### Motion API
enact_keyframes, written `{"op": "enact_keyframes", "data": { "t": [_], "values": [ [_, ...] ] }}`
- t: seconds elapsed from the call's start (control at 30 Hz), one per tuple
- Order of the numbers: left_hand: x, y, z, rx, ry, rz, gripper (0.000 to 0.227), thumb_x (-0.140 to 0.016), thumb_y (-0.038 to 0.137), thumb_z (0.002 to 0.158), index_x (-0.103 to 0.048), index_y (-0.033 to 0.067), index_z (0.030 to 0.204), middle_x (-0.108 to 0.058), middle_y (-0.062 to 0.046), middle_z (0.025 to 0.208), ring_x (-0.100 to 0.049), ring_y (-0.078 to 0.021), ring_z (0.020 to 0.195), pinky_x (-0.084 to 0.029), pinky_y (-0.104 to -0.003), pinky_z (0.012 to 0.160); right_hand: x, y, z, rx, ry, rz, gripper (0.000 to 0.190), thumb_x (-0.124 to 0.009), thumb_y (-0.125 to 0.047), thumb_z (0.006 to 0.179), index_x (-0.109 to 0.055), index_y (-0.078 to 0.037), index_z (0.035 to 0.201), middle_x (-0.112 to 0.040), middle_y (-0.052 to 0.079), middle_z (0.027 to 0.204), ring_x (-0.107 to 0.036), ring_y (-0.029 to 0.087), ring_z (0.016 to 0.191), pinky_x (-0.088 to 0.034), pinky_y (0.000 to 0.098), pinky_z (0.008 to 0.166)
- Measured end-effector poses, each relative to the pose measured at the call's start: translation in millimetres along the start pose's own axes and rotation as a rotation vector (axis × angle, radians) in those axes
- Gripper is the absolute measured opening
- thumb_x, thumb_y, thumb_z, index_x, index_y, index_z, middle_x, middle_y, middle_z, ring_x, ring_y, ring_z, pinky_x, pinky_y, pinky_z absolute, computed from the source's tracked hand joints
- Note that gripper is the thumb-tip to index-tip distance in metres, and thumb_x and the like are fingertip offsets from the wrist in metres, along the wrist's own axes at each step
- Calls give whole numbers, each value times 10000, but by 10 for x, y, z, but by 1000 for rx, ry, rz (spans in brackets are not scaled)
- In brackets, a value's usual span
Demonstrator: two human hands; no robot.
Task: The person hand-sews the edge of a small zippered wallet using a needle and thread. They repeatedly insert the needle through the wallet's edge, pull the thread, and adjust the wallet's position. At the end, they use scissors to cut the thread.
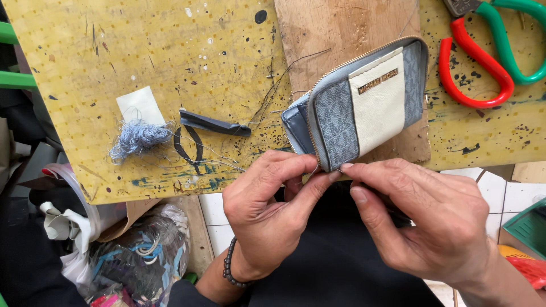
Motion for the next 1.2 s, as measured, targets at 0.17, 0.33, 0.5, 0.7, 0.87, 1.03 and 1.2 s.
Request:
{"op": "enact_keyframes", "data": {
  "t": [0.17, 0.33, 0.5, 0.7, 0.87, 1.03, 1.2],
  "values": [
    [-29, 17, -9, 4, 8, -7, 188, -875, 33, 852, -701, 71, 913, -635, -40, 742, -504, -110, 574, -456, -246, 571, 45, -28, 32, 21, 10, -38, 123, -672, -23, 953, -739, 22, 1046, -785, 100, 940, -759, 232, 772, -551, 312, 633],
    [-100, 71, -38, -24, -27, -13, 197, -869, 34, 866, -701, 67, 963, -652, -45, 777, -487, -108, 555, -460, -248, 552, 144, -63, -11, 11, 14, -117, 121, -680, -5, 954, -761, 7, 1042, -782, 89, 918, -747, 220, 739, -530, 300, 618],
    [-244, 193, -55, -259, -72, 61, 143, -781, -23, 957, -690, -2, 1066, -699, -89, 893, -573, -192, 647, -568, -319, 657, 240, -88, -64, 15, -58, -305, 112, -683, 0, 967, -755, -2, 1053, -757, 60, 895, -692, 192, 703, -470, 307, 562],
    [-331, 213, -79, -253, -31, -16, 98, -731, -66, 961, -691, -38, 1045, -716, -132, 905, -661, -221, 682, -606, -324, 666, 201, 31, -140, -68, 21, -244, 66, -684, -12, 942, -746, -2, 964, -760, 81, 855, -662, 204, 616, -467, 322, 565],
    [-348, 200, -120, -319, -37, -63, 130, -694, -82, 998, -659, -83, 1123, -737, -191, 1011, -690, -270, 732, -638, -363, 700, 128, 99, -325, -114, 71, -348, 70, -700, -33, 950, -760, -20, 984, -717, 26, 770, -625, 201, 603, -466, 336, 607],
    [-322, 195, -104, -455, -106, -51, 136, -651, -98, 1050, -668, -111, 1184, -717, -190, 1046, -718, -307, 782, -640, -405, 738, 117, 270, -407, -104, 171, -150, 65, -648, 56, 908, -688, 104, 889, -540, 155, 612, -466, 257, 479, -369, 362, 512],
    [-258, 241, -93, -584, -192, 7, 212, -510, -46, 1166, -590, -176, 1314, -732, -279, 1182, -724, -340, 874, -645, -418, 803, 175, 516, -754, -132, 267, -138, 96, -670, 112, 816, -717, 145, 893, -726, 281, 865, -631, 285, 620, -441, 384, 619]
  ]
}}
Point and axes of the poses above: each hand's wrist, its own z-axis towards the middle knuckle, its own x-axis out of the back of the hand, y = z × x, the point moved 4 cm from there along z, towards the middle knuckle
